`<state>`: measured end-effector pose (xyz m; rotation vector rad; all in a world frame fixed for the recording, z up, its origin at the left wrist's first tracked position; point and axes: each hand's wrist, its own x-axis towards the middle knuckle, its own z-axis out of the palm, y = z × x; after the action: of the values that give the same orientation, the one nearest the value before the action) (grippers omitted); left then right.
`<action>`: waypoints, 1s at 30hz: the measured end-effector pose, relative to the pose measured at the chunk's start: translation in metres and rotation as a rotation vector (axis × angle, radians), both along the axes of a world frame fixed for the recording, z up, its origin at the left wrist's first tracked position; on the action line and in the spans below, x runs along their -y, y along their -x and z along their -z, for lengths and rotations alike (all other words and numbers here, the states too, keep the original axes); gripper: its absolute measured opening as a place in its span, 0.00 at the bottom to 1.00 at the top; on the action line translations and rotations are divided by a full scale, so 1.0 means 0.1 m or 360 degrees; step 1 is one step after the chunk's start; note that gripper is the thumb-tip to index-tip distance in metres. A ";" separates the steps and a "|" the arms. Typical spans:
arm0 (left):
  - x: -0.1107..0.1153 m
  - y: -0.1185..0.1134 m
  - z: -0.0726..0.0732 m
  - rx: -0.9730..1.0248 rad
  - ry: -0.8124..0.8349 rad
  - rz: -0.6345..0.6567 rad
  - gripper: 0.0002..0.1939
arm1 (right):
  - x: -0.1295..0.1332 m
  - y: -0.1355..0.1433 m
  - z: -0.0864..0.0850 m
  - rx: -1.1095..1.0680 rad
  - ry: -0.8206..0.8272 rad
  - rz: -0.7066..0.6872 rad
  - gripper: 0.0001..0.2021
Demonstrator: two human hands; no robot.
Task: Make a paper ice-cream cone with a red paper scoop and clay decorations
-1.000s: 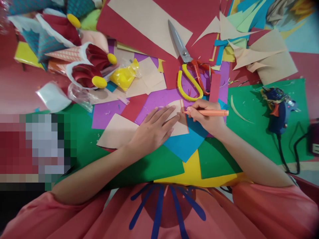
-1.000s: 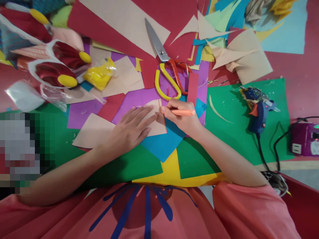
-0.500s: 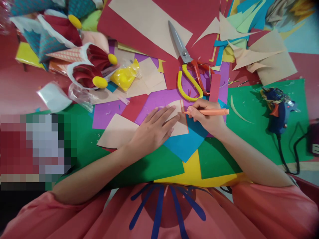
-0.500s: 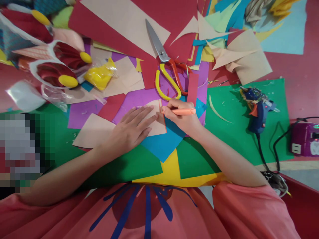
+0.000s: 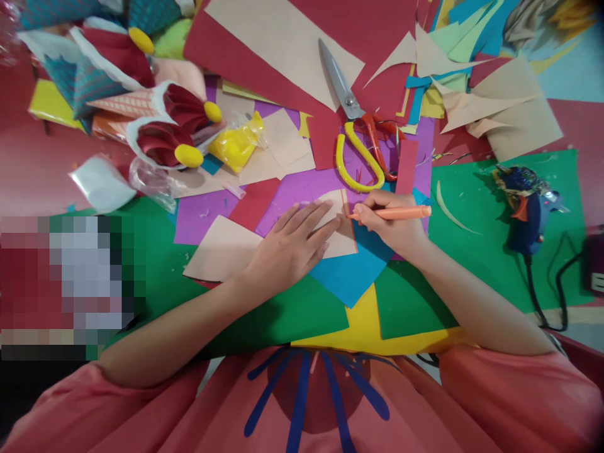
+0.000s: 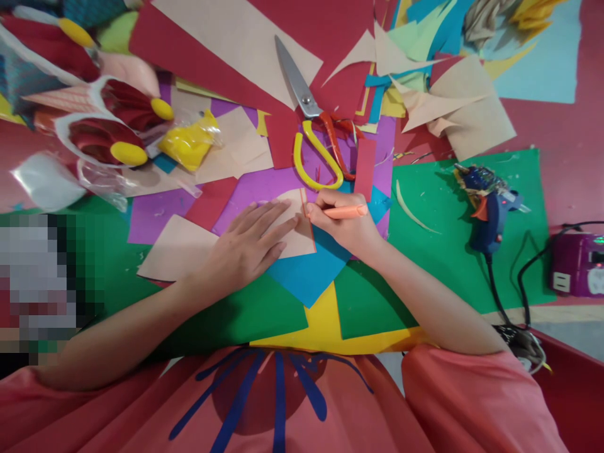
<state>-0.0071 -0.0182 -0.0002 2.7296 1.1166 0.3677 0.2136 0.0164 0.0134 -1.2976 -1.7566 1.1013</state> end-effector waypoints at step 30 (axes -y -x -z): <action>0.00 0.01 -0.01 -0.0036 0.0043 -0.0018 0.22 | 0.07 0.00 -0.04 0.0033 0.0078 -0.0003 0.15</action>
<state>-0.0078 -0.0180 0.0004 2.7112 1.1350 0.3217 0.2141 0.0098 0.0175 -1.3409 -1.7563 1.1423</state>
